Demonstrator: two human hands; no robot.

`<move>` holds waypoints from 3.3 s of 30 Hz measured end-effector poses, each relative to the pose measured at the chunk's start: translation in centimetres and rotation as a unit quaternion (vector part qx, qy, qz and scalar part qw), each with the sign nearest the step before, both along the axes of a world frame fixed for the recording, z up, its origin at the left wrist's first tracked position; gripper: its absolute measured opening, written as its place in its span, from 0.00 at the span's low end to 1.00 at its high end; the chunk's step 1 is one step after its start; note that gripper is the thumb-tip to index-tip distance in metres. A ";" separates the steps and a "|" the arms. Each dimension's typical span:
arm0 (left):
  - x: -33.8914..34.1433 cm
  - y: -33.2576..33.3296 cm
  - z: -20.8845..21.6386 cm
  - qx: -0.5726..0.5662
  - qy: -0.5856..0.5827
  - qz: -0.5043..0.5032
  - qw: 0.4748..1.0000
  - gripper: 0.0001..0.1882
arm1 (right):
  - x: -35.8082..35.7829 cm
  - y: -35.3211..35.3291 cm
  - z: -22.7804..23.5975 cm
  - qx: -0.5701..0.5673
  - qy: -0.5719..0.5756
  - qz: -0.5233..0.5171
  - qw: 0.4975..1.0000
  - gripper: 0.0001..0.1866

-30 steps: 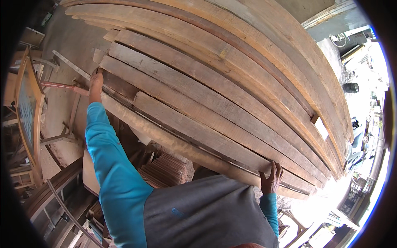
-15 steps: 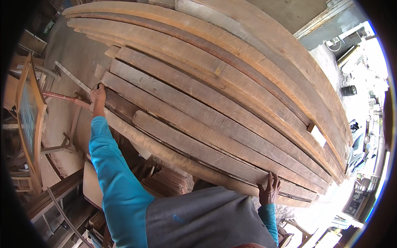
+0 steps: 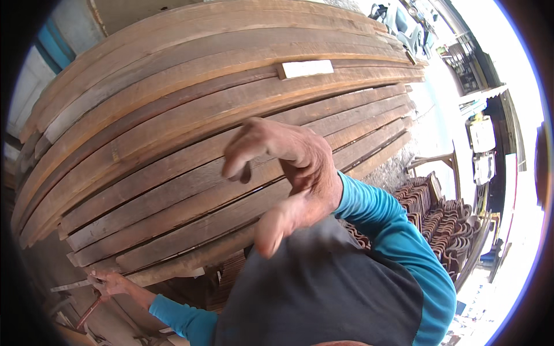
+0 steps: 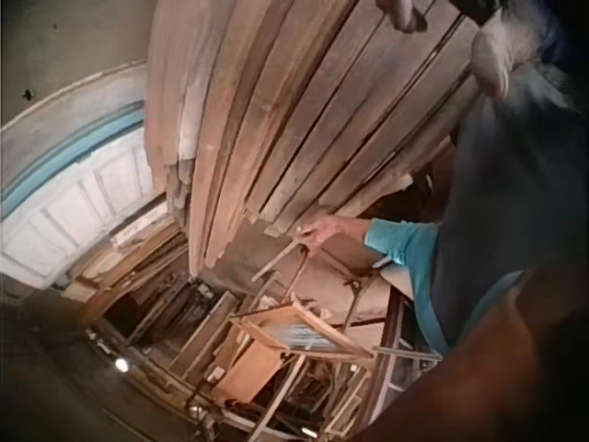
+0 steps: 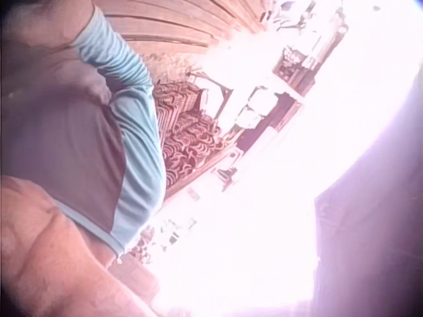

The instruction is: The person organizes long wooden planks by hand, shifting them within a large stack and periodically using a set of pliers and a hammer to remove small debris or nails from the wood.

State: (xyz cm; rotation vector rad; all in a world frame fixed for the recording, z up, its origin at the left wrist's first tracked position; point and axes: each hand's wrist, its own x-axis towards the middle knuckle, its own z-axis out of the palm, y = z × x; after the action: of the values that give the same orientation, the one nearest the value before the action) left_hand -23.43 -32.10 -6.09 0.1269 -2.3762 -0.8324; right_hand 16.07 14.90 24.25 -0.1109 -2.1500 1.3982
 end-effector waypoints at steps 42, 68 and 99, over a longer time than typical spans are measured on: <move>37.7 33.4 12.0 0.348 -0.266 -0.304 0.846 0.21 | 19.6 38.7 -2.0 0.589 -0.098 -0.308 0.741 0.33; 39.6 45.3 12.3 0.572 -0.453 -0.404 0.552 0.39 | 31.0 27.3 -12.0 0.442 -0.242 -0.207 0.839 0.40; 27.6 41.4 10.9 -0.350 -0.132 -0.423 0.825 0.43 | 27.0 27.2 -21.8 0.297 -0.338 -0.242 0.860 0.42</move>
State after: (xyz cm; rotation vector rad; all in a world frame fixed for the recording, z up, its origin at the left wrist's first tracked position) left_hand 4.16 9.34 4.83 -1.2608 -2.8322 -0.2125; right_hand 43.05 42.10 2.49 -0.9485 -2.7353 0.3756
